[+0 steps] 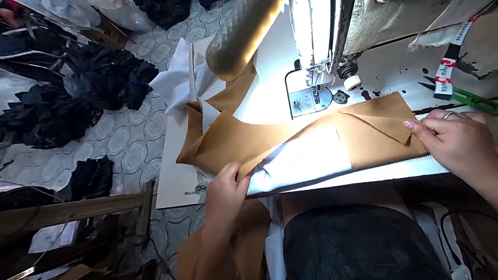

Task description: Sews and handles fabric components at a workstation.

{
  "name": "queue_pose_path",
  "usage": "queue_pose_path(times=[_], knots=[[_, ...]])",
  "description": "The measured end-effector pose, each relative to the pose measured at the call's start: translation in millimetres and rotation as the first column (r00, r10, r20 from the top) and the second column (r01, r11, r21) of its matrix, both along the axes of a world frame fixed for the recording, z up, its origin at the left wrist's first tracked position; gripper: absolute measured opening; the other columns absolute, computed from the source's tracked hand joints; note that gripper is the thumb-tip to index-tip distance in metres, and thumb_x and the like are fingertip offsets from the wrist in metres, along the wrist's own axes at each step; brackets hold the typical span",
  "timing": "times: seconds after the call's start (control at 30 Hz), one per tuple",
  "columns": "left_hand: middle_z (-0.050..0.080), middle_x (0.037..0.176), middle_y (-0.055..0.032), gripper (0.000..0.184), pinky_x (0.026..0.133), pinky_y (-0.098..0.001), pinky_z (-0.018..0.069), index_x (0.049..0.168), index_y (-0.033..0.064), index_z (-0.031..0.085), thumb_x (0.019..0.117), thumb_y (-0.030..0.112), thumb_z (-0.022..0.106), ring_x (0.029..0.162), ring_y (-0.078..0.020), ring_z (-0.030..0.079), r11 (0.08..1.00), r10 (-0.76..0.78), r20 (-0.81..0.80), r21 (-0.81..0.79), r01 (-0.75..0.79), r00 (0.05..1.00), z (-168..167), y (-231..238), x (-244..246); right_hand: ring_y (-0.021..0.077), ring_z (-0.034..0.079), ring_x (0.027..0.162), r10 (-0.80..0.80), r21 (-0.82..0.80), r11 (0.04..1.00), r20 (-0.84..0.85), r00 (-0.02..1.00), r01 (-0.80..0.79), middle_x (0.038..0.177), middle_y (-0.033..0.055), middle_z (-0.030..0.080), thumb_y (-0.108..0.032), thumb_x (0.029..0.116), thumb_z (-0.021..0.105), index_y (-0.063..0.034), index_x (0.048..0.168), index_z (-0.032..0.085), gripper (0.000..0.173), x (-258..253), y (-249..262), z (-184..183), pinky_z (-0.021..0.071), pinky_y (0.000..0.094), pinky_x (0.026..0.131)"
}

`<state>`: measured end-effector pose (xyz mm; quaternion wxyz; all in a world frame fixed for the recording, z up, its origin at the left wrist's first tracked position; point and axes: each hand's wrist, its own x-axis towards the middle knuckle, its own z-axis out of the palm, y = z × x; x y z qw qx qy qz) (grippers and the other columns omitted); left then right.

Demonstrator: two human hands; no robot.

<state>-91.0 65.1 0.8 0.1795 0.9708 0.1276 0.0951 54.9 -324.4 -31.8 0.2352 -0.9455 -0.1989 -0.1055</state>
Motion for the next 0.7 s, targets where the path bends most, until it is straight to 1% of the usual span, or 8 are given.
queue_pose_path(times=[0.07, 0.17, 0.3, 0.4, 0.47, 0.53, 0.63, 0.7], knots=[[0.07, 0.085, -0.0177, 0.022, 0.063, -0.0498, 0.0534, 0.108, -0.0026, 0.067, 0.0939, 0.014, 0.062, 0.072, -0.0309, 0.068, 0.999, 0.028, 0.011, -0.019, -0.028, 1.0, 3, -4, 6, 0.0422, 0.056, 0.068, -0.013, -0.007, 1.0, 0.027, 1.0, 0.013, 0.068, 0.0246, 0.053, -0.025, 0.1024, 0.052, 0.0083, 0.065, 0.052, 0.05, 0, 0, 1, 0.0376, 0.0614, 0.075], [0.071, 0.102, -0.0242, 0.038, 0.075, -0.0639, 0.0524, 0.131, -0.0011, 0.062, 0.0975, 0.016, 0.066, 0.089, -0.0438, 0.07, 0.997, 0.068, -0.133, -0.018, -0.071, 0.989, 8, -11, 19, 0.0431, 0.057, 0.068, -0.01, -0.006, 1.0, 0.052, 0.999, 0.011, 0.068, 0.0237, 0.053, -0.023, 0.0983, 0.059, 0.0065, 0.063, 0.05, 0.046, 0, 0, -2, 0.0383, 0.0619, 0.075], [0.065, 0.13, -0.0242, 0.044, 0.099, -0.067, 0.0459, 0.128, 0.0021, 0.069, 0.0935, 0.029, 0.065, 0.123, -0.047, 0.06, 0.972, -0.195, 0.034, 0.142, 0.188, 0.98, 12, -55, 36, 0.0425, 0.059, 0.067, -0.015, 0.001, 1.0, 0.062, 0.998, 0.015, 0.066, 0.0227, 0.052, -0.026, 0.0982, 0.059, 0.0059, 0.062, 0.05, 0.049, 1, 0, -5, 0.04, 0.0626, 0.076], [0.068, 0.133, -0.0137, 0.036, 0.102, -0.0732, 0.0392, 0.121, 0.0167, 0.076, 0.0941, 0.037, 0.064, 0.127, -0.0403, 0.061, 0.894, -0.437, 0.083, 0.15, 0.422, 0.896, -3, -96, 57, 0.0424, 0.059, 0.067, -0.031, 0.0, 1.0, 0.077, 0.997, 0.031, 0.066, 0.0228, 0.052, -0.025, 0.0966, 0.059, 0.0054, 0.061, 0.05, 0.048, 2, 2, -5, 0.04, 0.0616, 0.074], [0.062, 0.141, -0.0145, 0.04, 0.108, -0.0705, 0.0332, 0.129, 0.0172, 0.072, 0.0979, 0.041, 0.061, 0.137, -0.0389, 0.053, 0.888, -0.46, -0.061, 0.005, 0.461, 0.886, -11, -98, 72, 0.0501, 0.063, 0.081, -0.051, 0.029, 0.998, 0.134, 0.99, 0.048, 0.08, 0.0298, 0.06, -0.026, 0.0958, 0.062, 0.0082, 0.073, 0.057, 0.042, -2, 1, -6, 0.0419, 0.0665, 0.079], [0.061, 0.141, -0.0176, 0.047, 0.107, -0.0666, 0.0365, 0.13, 0.0138, 0.071, 0.0955, 0.044, 0.063, 0.135, -0.0395, 0.053, 0.881, -0.469, -0.065, -0.106, 0.461, 0.881, -17, -88, 83, 0.0538, 0.062, 0.104, -0.026, 0.061, 0.998, 0.29, 0.957, 0.009, 0.112, 0.0342, 0.064, -0.034, 0.0997, 0.058, 0.0073, 0.102, 0.067, 0.043, -15, 6, -5, 0.044, 0.068, 0.088], [0.06, 0.141, -0.0191, 0.054, 0.102, -0.0678, 0.0394, 0.132, 0.0116, 0.069, 0.0916, 0.047, 0.065, 0.133, -0.041, 0.054, 0.868, -0.484, -0.03, -0.141, 0.475, 0.875, -18, -79, 87, 0.0255, 0.061, 0.115, 0.182, 0.088, 0.964, 0.462, 0.868, -0.249, 0.117, 0.0118, 0.07, -0.05, 0.1084, 0.038, -0.0151, 0.116, 0.067, 0.046, -49, 39, -14, 0.0393, 0.0408, 0.102], [0.055, 0.147, -0.0197, 0.076, 0.105, -0.0678, 0.0378, 0.144, 0.0111, 0.059, 0.0848, 0.056, 0.07, 0.137, -0.0414, 0.05, 0.912, -0.409, -0.106, -0.081, 0.402, 0.906, -15, -74, 93, 0.0208, 0.066, 0.113, 0.347, 0.023, 0.922, 0.392, 0.852, -0.387, 0.113, 0.004, 0.075, -0.055, 0.1077, 0.033, -0.0205, 0.115, 0.073, 0.053, -66, 67, -23, 0.0437, 0.0422, 0.1]])
